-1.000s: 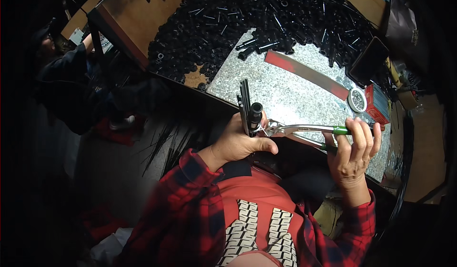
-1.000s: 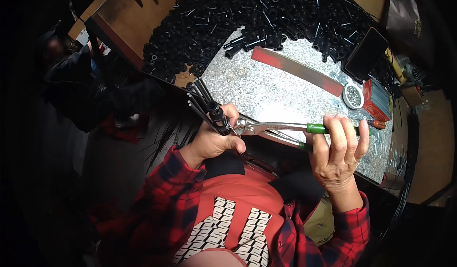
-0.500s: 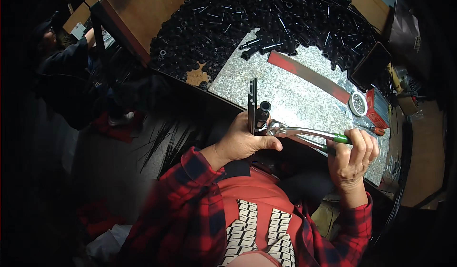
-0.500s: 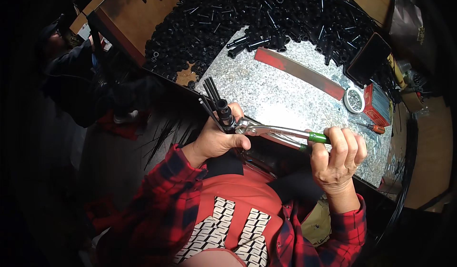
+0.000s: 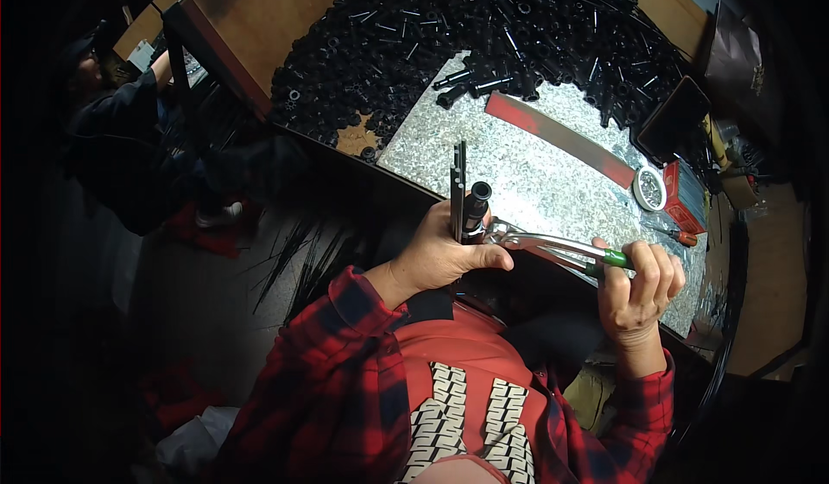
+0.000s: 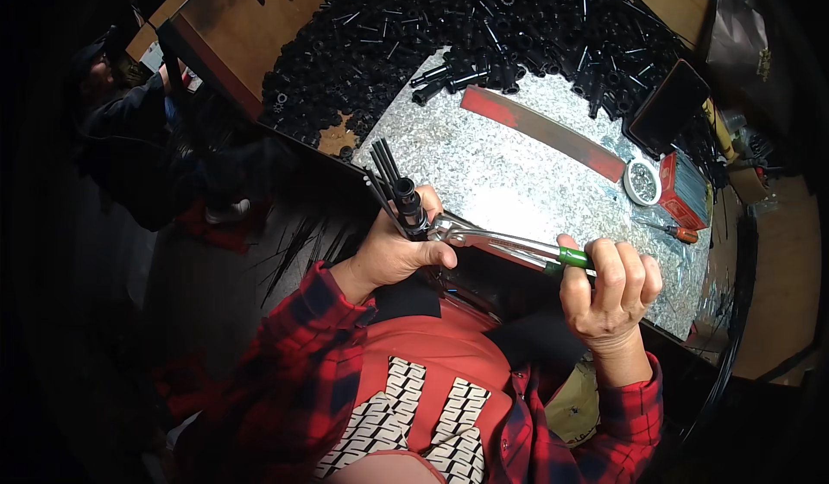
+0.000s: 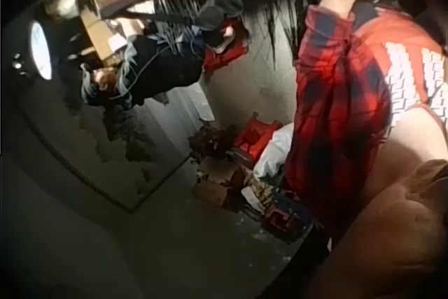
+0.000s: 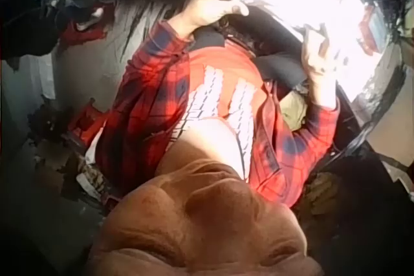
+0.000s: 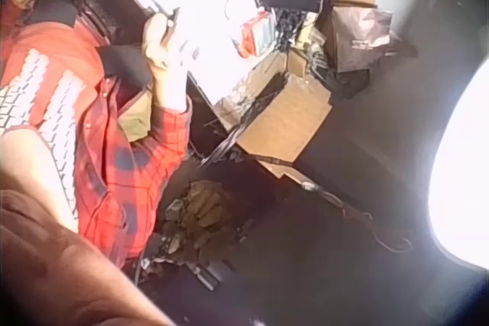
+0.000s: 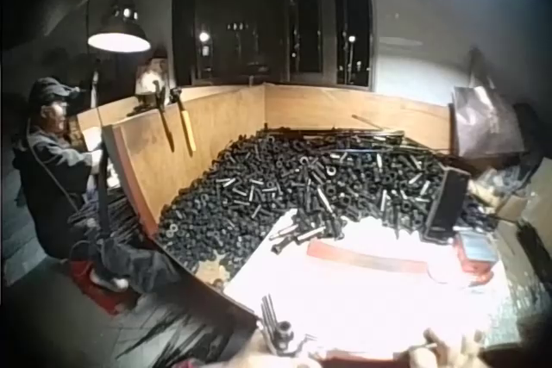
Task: The recorder is assembling small black plastic components by inserting several thin plastic rods into a circular base unit and using pliers to secure the fit.
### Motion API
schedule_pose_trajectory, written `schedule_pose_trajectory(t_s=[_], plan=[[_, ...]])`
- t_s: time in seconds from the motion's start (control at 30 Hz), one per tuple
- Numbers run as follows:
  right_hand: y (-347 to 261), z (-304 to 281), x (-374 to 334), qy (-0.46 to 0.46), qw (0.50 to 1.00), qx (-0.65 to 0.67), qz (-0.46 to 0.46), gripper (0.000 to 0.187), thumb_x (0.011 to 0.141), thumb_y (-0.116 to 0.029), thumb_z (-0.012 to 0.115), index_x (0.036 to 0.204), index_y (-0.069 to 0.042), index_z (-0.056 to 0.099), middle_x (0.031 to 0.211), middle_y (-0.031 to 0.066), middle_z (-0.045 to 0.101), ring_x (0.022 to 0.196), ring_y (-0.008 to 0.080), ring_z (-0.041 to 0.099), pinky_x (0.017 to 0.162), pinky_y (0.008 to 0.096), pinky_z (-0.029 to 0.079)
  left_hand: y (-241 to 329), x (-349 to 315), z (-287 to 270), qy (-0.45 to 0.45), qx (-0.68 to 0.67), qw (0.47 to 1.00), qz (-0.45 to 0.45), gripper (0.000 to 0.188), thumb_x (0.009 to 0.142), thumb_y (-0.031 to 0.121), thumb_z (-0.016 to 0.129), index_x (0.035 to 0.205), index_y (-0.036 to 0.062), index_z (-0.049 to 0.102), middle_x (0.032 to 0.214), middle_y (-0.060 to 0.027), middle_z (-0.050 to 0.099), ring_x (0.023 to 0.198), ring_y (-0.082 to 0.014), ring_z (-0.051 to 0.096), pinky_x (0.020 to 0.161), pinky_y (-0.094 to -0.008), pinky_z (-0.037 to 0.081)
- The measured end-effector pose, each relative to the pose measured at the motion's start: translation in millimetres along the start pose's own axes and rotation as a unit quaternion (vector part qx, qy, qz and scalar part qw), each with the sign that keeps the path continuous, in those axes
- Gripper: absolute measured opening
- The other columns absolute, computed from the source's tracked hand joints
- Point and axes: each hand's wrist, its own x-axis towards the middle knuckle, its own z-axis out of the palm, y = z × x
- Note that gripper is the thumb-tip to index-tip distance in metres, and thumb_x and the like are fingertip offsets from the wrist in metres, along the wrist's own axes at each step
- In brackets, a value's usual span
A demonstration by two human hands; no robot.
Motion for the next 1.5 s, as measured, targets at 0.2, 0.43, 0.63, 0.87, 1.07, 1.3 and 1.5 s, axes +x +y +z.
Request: schedule_pose_trajectory(t_s=[0.2, 0.43, 0.63, 0.87, 1.07, 1.3, 1.5], plan=[[0.9, -0.1, 1.0, -0.001, 1.0, 0.003, -0.006, 0.028, 0.075, -0.017, 0.078, 0.083, -0.011, 0.051, 0.097, 0.0077, 0.059, 0.086, 0.025, 0.058, 0.08, 0.0388, 0.041, 2.8, 1.5, 4.1, 0.02, -0.008, 1.0, 0.0, 0.044, 0.065, 0.02, 0.088, 0.072, 0.0089, 0.046, 0.066, 0.0079, 0.04, 0.063, -0.0027, 0.036, 0.055, -0.0204, 0.034], [-2.8, -9.8, 4.7, -0.148, 0.963, 0.211, 0.075, 0.032, 0.068, -0.009, 0.077, 0.079, -0.004, 0.048, 0.089, 0.0151, 0.056, 0.071, 0.029, 0.055, 0.062, 0.0381, 0.043, 2.3, 0.1, -1.8, 0.017, -0.004, 0.998, 0.052, 0.044, 0.063, 0.019, 0.089, 0.076, 0.0088, 0.048, 0.07, 0.0071, 0.043, 0.062, -0.0037, 0.039, 0.056, -0.0215, 0.036], [-5.9, -26.6, -3.2, -0.286, 0.839, 0.417, 0.2, 0.039, 0.067, -0.004, 0.078, 0.091, -0.001, 0.048, 0.081, 0.0137, 0.059, 0.068, 0.0285, 0.06, 0.06, 0.0353, 0.047, 2.9, -6.4, -10.0, -0.048, -0.047, 0.997, 0.039, 0.049, 0.058, 0.023, 0.091, 0.086, 0.0068, 0.055, 0.077, 0.0036, 0.057, 0.065, -0.0048, 0.051, 0.058, -0.0211, 0.042], [-1.3, -30.5, -2.3, -0.543, 0.363, 0.69, 0.311, 0.012, 0.084, -0.002, 0.066, 0.088, 0.002, 0.056, 0.077, 0.0112, 0.068, 0.059, 0.0172, 0.066, 0.057, 0.0285, 0.053, 9.3, -2.8, -14.8, -0.159, 0.034, 0.982, 0.097, 0.059, 0.054, 0.036, 0.086, 0.098, 0.005, 0.064, 0.085, -0.003, 0.065, 0.072, -0.0104, 0.062, 0.063, -0.0224, 0.048], [-12.9, -30.8, -13.7, -0.548, 0.127, 0.747, 0.355, 0.03, 0.076, 0.003, 0.072, 0.097, 0.0, 0.052, 0.074, 0.0109, 0.063, 0.059, 0.0182, 0.065, 0.052, 0.0293, 0.052, 15.2, 3.6, -13.1, -0.211, 0.062, 0.969, 0.108, 0.05, 0.056, 0.031, 0.087, 0.094, 0.0052, 0.067, 0.079, -0.0025, 0.068, 0.073, -0.0108, 0.064, 0.064, -0.023, 0.049], [-23.2, -36.2, -6.5, -0.24, 0.874, 0.39, 0.16, 0.046, 0.076, -0.001, 0.065, 0.116, 0.005, 0.044, 0.103, 0.0257, 0.052, 0.092, 0.0403, 0.055, 0.082, 0.043, 0.045, 11.4, 6.8, -21.6, -0.112, -0.02, 0.993, 0.035, 0.037, 0.067, 0.012, 0.084, 0.094, 0.0021, 0.062, 0.085, -0.0008, 0.063, 0.08, -0.0075, 0.059, 0.071, -0.0227, 0.048], [-14.4, -34.1, -13.7, -0.42, 0.157, 0.78, 0.436, 0.035, 0.097, -0.034, 0.048, 0.094, 0.0, 0.051, 0.075, 0.0178, 0.064, 0.055, 0.0214, 0.062, 0.049, 0.0305, 0.05, 14.8, 17.4, -28.6, -0.204, -0.045, 0.977, 0.047, 0.04, 0.063, 0.008, 0.086, 0.096, 0.0021, 0.066, 0.086, 0.0027, 0.063, 0.08, -0.0055, 0.057, 0.073, -0.0205, 0.045]])
